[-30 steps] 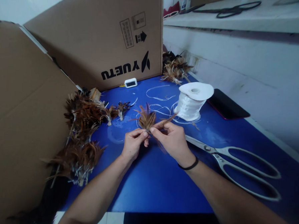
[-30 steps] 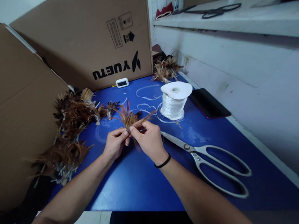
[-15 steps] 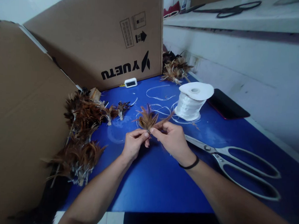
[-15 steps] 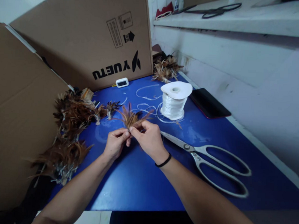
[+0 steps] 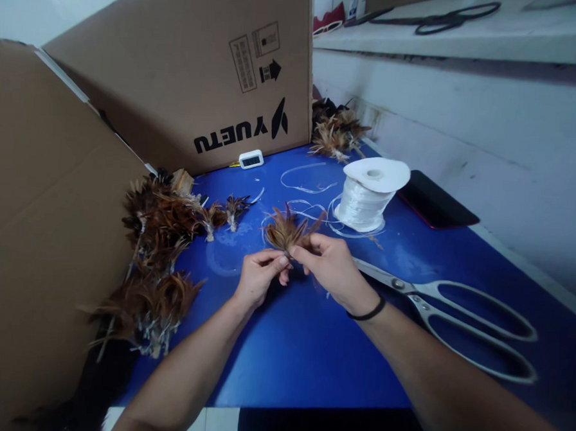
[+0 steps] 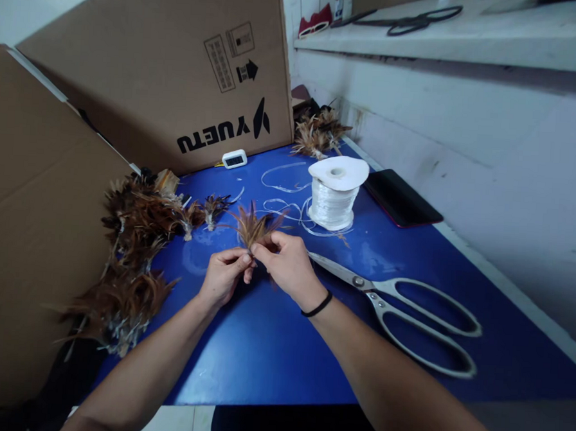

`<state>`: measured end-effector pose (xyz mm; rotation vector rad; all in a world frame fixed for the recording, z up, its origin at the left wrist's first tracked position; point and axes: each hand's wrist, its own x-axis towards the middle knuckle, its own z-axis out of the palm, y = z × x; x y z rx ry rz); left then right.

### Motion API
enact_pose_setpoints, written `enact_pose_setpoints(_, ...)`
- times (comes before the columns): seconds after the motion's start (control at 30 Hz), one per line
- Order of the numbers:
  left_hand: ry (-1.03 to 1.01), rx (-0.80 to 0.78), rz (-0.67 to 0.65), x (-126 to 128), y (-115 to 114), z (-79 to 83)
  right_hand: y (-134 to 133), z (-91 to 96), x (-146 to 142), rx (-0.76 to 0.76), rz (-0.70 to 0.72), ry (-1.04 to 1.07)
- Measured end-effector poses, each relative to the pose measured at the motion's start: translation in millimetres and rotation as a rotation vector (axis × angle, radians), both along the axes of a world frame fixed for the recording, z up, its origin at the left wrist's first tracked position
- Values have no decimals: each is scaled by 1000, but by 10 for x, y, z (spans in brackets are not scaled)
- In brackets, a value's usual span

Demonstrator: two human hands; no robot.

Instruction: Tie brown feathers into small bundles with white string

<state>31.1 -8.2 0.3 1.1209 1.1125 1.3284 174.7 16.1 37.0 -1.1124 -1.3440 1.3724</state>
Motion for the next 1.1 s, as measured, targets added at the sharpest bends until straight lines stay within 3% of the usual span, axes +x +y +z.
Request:
enact_pose_setpoints(0.83, -24, -49, -15, 9, 2, 27, 8, -8, 23, -6, 33, -49)
enact_pose_setpoints(1.1, -164, -100, 42, 2, 23, 62, 35, 27, 35, 26, 55, 64)
